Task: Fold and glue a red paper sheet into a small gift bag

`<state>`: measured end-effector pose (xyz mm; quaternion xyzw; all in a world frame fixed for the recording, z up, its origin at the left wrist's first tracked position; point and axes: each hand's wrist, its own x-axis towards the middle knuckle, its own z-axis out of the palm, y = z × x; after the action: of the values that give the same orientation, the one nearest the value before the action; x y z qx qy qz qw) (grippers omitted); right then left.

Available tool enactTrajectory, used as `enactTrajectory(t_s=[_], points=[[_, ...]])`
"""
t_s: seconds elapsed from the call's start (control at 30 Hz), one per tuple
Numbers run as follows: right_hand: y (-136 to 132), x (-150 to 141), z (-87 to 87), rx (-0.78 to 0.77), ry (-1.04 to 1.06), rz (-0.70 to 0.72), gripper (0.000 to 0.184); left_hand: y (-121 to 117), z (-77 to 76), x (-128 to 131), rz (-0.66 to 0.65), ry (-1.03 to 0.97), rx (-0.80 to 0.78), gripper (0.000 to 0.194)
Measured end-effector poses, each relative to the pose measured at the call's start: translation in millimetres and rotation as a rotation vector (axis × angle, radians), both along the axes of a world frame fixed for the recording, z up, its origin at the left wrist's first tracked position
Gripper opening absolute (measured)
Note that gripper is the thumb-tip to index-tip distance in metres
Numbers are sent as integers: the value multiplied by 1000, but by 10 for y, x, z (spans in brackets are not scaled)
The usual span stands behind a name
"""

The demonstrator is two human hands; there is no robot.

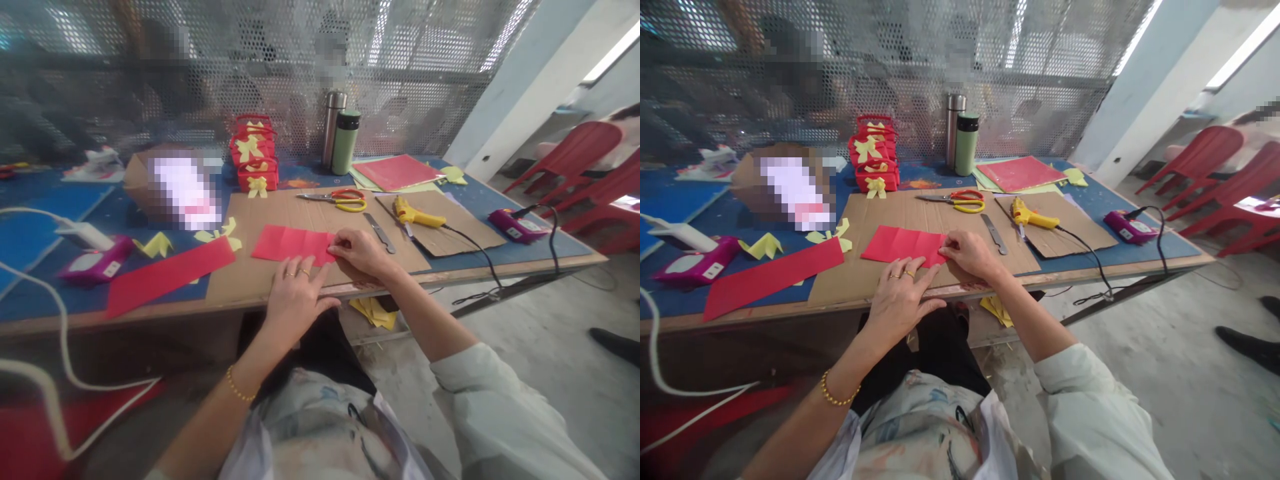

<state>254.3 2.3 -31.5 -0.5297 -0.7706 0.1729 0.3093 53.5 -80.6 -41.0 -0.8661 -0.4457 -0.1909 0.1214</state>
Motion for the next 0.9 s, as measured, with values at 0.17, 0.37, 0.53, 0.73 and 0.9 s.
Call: enactTrajectory(t_s=[0.17, 0.37, 0.53, 0.73, 0.9], points=[[-10, -21, 19, -20, -9, -45, 13, -6, -8, 0, 9, 3, 3, 68], [-25, -35, 23, -7, -36, -67, 12, -7, -2, 5, 13, 17, -2, 67], [-26, -31, -17, 34, -31, -79, 8, -15, 13, 13, 25, 24, -9, 66], [-1, -13, -42, 42, -47, -43, 8, -14, 7, 27, 28, 1, 18, 63], [21, -14, -49, 24, -54, -37, 7, 49, 49, 119, 27, -7, 41, 62]])
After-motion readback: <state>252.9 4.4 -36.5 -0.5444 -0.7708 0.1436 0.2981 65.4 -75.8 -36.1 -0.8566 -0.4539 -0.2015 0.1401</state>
